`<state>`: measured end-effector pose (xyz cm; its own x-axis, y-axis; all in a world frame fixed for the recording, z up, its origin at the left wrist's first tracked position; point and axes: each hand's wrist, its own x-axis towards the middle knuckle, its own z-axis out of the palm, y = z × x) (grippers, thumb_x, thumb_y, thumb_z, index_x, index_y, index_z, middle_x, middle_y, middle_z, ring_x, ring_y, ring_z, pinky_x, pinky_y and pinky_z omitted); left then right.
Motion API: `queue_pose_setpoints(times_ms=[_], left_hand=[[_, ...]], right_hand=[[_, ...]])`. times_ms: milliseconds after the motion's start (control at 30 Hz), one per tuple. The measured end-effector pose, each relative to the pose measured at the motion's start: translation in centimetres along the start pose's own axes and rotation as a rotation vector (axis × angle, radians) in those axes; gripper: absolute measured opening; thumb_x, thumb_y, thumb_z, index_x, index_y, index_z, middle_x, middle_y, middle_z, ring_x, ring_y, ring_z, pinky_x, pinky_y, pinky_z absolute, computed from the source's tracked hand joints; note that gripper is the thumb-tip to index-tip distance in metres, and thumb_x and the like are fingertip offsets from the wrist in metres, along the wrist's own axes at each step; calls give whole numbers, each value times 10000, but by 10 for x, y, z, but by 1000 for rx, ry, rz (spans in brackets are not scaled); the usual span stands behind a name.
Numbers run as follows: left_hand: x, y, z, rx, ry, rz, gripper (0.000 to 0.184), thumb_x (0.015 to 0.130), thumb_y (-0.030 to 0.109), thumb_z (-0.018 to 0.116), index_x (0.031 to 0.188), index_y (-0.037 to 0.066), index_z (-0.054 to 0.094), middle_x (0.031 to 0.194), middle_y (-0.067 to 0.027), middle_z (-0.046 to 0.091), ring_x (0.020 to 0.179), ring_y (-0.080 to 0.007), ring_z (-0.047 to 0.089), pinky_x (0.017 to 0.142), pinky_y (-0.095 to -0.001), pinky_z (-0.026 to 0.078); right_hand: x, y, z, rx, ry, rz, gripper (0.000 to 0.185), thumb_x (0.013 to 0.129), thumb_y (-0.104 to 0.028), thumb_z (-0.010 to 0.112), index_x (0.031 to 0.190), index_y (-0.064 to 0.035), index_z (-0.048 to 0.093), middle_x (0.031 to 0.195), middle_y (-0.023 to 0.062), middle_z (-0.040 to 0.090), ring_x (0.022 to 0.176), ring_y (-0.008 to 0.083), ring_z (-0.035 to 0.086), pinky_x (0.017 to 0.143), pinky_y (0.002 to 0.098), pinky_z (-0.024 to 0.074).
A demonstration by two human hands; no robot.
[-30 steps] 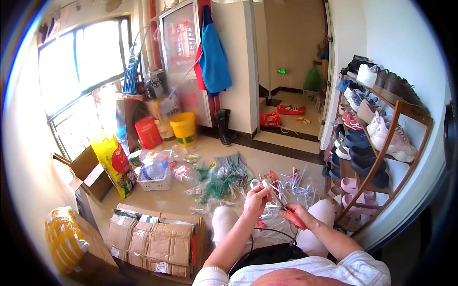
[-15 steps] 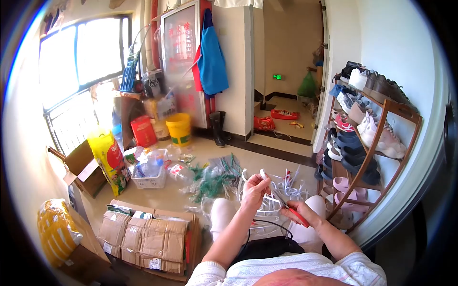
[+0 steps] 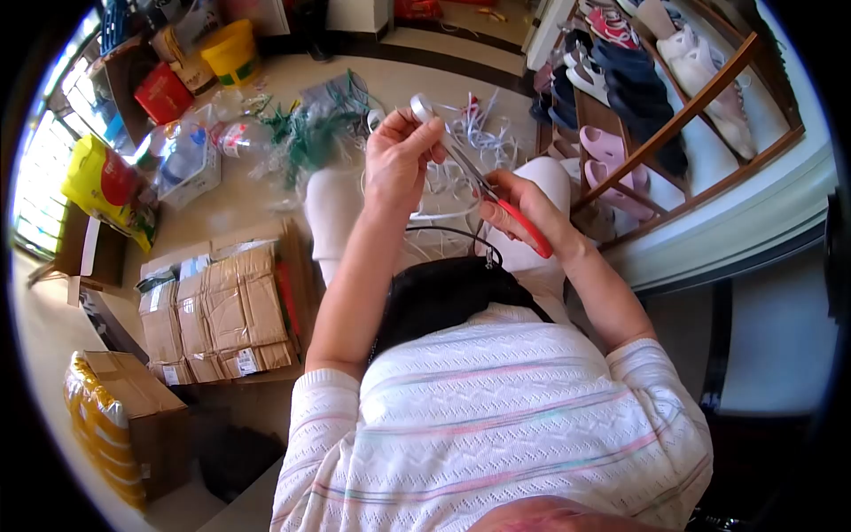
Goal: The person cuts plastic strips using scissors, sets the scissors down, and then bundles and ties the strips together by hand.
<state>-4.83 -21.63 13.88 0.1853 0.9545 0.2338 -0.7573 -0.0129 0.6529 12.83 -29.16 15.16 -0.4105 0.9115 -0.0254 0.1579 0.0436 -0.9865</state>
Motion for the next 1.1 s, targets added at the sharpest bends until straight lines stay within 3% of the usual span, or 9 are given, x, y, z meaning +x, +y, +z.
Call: queue_pose_setpoints(times_ms=[33, 433, 933, 1033, 1100], left_hand=[[0, -2, -1, 6, 0, 5, 60, 784, -3, 594, 831, 19, 562, 731, -72, 608, 522, -135, 560, 507, -216, 454], [-9, 1, 5, -116, -43, -19, 60, 782, 1, 598, 827, 32, 574, 724, -62, 606, 524, -136, 557, 521, -245, 433], [-9, 1, 7, -172, -14, -74, 53, 790, 17, 594, 833, 36, 570, 712, -49, 599, 520, -134, 549, 522, -258, 426], [-5, 1, 4, -181, 8, -83, 52, 787, 24, 604, 818, 40, 565, 699, -49, 595, 510, -136, 549, 516, -254, 431], [-4, -1, 1, -148, 7, -69, 57, 785, 29, 610, 802, 45, 559, 693, -48, 593, 505, -136, 549, 509, -246, 431]], right_hand=[[-1, 2, 1, -13, -9, -37, 390, 803, -347, 618, 1002, -50, 463, 646, -40, 445, 483, 29, 379, 422, 170, 302], [-10, -6, 3, 21, 5, 2, 443, 803, -420, 589, 983, -39, 453, 649, -12, 435, 540, 50, 400, 453, 169, 313], [-19, -3, 2, -120, 21, 17, 326, 823, -349, 592, 900, -41, 518, 569, -68, 409, 446, 11, 341, 397, 164, 262], [-23, -6, 0, -118, 50, 56, 191, 825, -206, 615, 863, -30, 553, 715, -45, 501, 652, 37, 434, 608, 182, 386], [-22, -1, -2, -112, 51, 31, 197, 821, -205, 620, 875, -27, 557, 720, -40, 506, 656, 39, 438, 611, 185, 390]])
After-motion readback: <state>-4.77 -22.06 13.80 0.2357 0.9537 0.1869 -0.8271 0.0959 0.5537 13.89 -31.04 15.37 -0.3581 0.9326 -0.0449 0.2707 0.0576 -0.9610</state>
